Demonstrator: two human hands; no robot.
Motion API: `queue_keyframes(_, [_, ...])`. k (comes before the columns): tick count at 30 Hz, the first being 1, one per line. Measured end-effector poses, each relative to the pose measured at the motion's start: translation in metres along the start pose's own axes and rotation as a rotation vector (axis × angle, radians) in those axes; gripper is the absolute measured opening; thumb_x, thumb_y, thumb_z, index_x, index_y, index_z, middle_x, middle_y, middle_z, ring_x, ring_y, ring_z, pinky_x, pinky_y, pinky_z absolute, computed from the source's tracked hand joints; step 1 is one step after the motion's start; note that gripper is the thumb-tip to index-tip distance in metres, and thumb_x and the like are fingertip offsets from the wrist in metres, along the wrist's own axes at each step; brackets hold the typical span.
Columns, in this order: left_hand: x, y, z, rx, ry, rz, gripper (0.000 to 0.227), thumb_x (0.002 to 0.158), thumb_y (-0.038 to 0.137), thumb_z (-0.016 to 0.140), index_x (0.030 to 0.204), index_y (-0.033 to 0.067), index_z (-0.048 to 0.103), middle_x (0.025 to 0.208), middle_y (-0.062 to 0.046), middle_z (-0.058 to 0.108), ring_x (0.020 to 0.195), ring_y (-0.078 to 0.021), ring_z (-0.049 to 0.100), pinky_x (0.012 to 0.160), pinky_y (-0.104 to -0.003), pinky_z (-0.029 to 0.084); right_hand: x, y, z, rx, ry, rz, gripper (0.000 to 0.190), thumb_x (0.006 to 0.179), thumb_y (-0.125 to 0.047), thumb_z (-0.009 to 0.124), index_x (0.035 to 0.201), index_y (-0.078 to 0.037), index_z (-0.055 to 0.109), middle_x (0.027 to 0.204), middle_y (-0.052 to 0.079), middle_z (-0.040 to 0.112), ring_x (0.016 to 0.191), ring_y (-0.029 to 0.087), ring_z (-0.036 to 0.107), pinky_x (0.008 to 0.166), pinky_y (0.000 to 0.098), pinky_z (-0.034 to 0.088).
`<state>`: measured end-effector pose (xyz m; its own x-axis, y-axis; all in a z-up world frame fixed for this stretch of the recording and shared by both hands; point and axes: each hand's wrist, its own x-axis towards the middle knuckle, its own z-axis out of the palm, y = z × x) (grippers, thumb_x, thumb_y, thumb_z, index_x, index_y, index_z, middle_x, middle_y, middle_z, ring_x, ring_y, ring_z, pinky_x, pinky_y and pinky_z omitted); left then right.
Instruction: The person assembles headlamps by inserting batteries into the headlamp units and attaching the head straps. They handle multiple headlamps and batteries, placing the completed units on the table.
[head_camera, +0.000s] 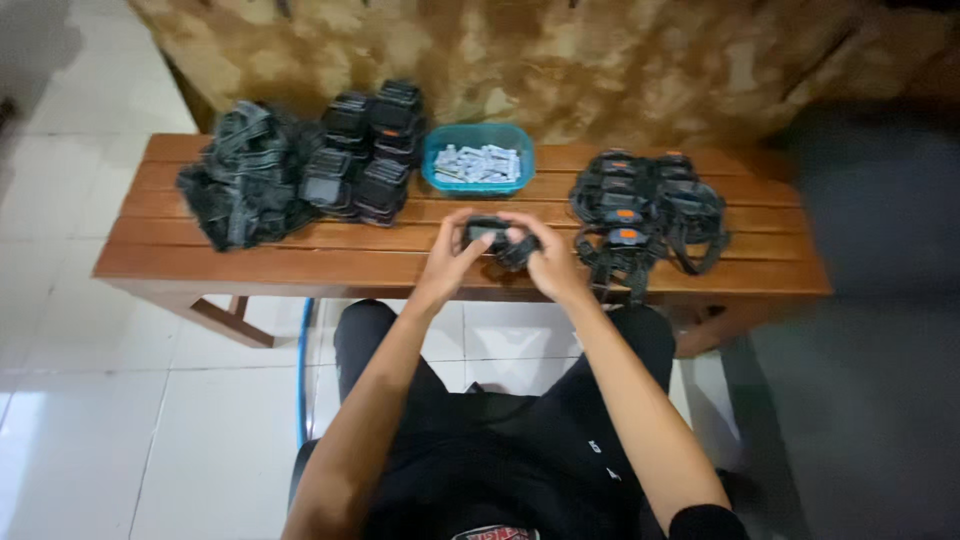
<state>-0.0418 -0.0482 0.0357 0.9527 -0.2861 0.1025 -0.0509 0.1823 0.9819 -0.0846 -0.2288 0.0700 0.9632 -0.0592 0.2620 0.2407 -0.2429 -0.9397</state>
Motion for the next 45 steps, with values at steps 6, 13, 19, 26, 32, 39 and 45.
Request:
queue_keyframes(6, [0.001,-0.016,-0.020,0.211,0.057,-0.071,0.045,0.086,0.029,0.094,0.120,0.0108,0.071,0.098,-0.005,0.073,0.090,-0.0120,0.065,0.076,-0.025,0.056,-0.007,0.001,-0.012,0.092,-0.114,0.057,0.036,0.106,-0.011,0.064,0.141,-0.014,0.070,0.128,0.018,0.072,0.120,0.032,0.067,0.104,0.0481,0.055])
queue_keyframes(13, [-0.015,-0.023,-0.007,0.155,-0.004,-0.165,0.050,0.089,0.025,0.090,0.125,0.0079,0.060,0.110,-0.006,0.070,0.087,-0.0066,0.067,0.076,-0.019,0.056,-0.015,-0.001,-0.029,0.314,-0.121,0.272,0.029,0.107,-0.009,0.058,0.132,-0.008,0.072,0.114,0.016,0.074,0.088,0.021,0.076,0.071,0.0325,0.069])
queue_keyframes(19, [-0.026,0.016,0.022,0.786,0.061,-0.009,0.053,0.081,0.050,0.090,0.115,0.0238,0.058,0.097,-0.001,0.079,0.093,-0.0276,0.076,0.083,-0.041,0.056,-0.016,-0.015,-0.040,-0.299,-0.102,-0.090,0.039,0.091,-0.014,0.072,0.130,-0.016,0.073,0.120,0.014,0.074,0.113,0.035,0.073,0.096,0.0471,0.060])
queue_keyframes(26, [-0.031,0.026,0.056,0.905,-0.059,0.082,0.060,0.077,0.037,0.090,0.122,0.0171,0.056,0.109,-0.016,0.067,0.105,-0.0446,0.071,0.089,-0.052,0.056,-0.028,-0.073,-0.060,-0.399,-0.353,-0.059,0.056,0.091,-0.001,0.061,0.147,-0.009,0.061,0.139,0.023,0.066,0.129,0.047,0.062,0.107,0.0558,0.052])
queue_keyframes(32, [-0.035,0.041,0.085,0.636,-0.180,0.031,0.063,0.085,0.015,0.083,0.138,0.0161,0.049,0.097,-0.021,0.075,0.098,-0.0449,0.074,0.080,-0.050,0.059,-0.041,-0.074,-0.093,-0.585,-0.397,-0.029,0.051,0.095,-0.003,0.064,0.145,-0.002,0.058,0.138,0.028,0.065,0.130,0.048,0.062,0.106,0.0541,0.054])
queue_keyframes(39, [-0.037,0.039,0.118,0.415,-0.263,-0.023,0.072,0.086,0.009,0.075,0.151,0.0163,0.044,0.128,-0.020,0.074,0.111,-0.0395,0.073,0.091,-0.047,0.059,-0.054,-0.050,-0.141,-0.592,-0.230,-0.074,0.039,0.095,-0.003,0.068,0.134,-0.005,0.068,0.124,0.021,0.071,0.119,0.037,0.069,0.106,0.0495,0.054])
queue_keyframes(45, [-0.035,-0.012,0.143,0.385,-0.229,-0.118,0.052,0.090,0.010,0.077,0.139,0.0125,0.059,0.120,-0.021,0.074,0.113,-0.0355,0.074,0.093,-0.042,0.062,-0.057,-0.029,-0.223,-0.714,0.060,-0.241,0.046,0.086,0.000,0.080,0.130,-0.011,0.072,0.118,0.011,0.072,0.112,0.035,0.071,0.097,0.0447,0.056])
